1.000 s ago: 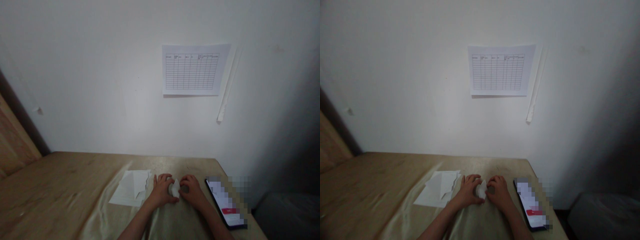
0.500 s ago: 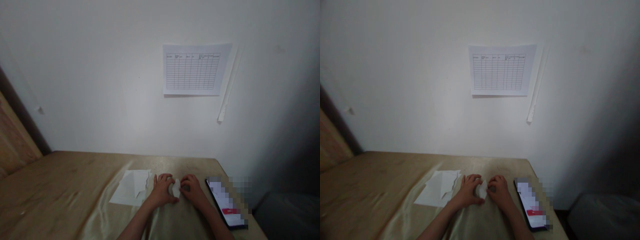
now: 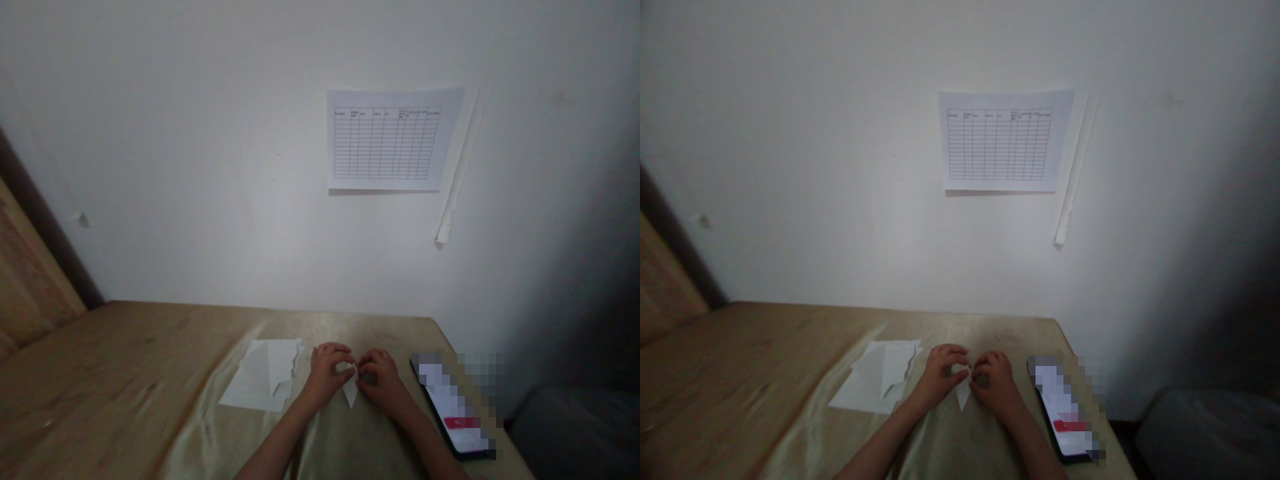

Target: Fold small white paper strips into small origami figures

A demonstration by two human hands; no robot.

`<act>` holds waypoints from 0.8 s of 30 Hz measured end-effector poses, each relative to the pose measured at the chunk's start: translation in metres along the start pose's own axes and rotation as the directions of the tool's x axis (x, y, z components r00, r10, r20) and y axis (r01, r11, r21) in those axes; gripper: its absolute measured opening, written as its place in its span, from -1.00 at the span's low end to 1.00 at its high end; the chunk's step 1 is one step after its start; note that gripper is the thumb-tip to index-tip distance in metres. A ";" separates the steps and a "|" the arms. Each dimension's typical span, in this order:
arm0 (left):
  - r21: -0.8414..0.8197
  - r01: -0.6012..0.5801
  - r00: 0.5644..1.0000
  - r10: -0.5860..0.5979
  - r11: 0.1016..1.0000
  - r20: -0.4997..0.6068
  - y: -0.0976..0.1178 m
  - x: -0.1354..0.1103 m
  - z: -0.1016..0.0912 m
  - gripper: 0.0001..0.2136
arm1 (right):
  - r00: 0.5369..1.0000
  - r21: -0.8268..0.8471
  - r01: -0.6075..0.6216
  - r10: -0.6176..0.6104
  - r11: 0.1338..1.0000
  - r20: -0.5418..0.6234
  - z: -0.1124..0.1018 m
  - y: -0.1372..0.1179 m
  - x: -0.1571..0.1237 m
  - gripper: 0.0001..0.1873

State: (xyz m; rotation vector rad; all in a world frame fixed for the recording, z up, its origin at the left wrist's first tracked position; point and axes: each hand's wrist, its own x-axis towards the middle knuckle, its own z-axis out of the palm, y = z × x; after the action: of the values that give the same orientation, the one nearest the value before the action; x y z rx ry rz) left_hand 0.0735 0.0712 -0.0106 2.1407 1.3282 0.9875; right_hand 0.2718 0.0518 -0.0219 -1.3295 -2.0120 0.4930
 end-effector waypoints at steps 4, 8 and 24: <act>-0.004 -0.003 0.999 0.003 1.000 -0.051 0.001 0.000 0.006 -0.91 | 1.000 -0.013 -0.007 0.007 1.000 0.001 0.003 0.004 0.001 -0.90; 0.019 -0.003 0.995 0.005 1.000 -0.096 0.001 0.000 0.009 -0.93 | 1.000 -0.013 -0.022 0.022 1.000 -0.009 0.003 0.002 0.001 -0.90; 0.022 -0.006 0.999 0.007 1.000 -0.035 -0.003 0.001 0.008 -0.80 | 0.993 0.059 -0.111 0.113 0.992 -0.033 0.008 0.007 0.006 -0.96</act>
State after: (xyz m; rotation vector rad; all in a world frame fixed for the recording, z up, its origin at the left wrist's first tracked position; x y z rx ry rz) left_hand 0.0778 0.0737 -0.0170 2.1546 1.3557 1.0223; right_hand 0.2696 0.0601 -0.0299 -1.4120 -1.8879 0.5693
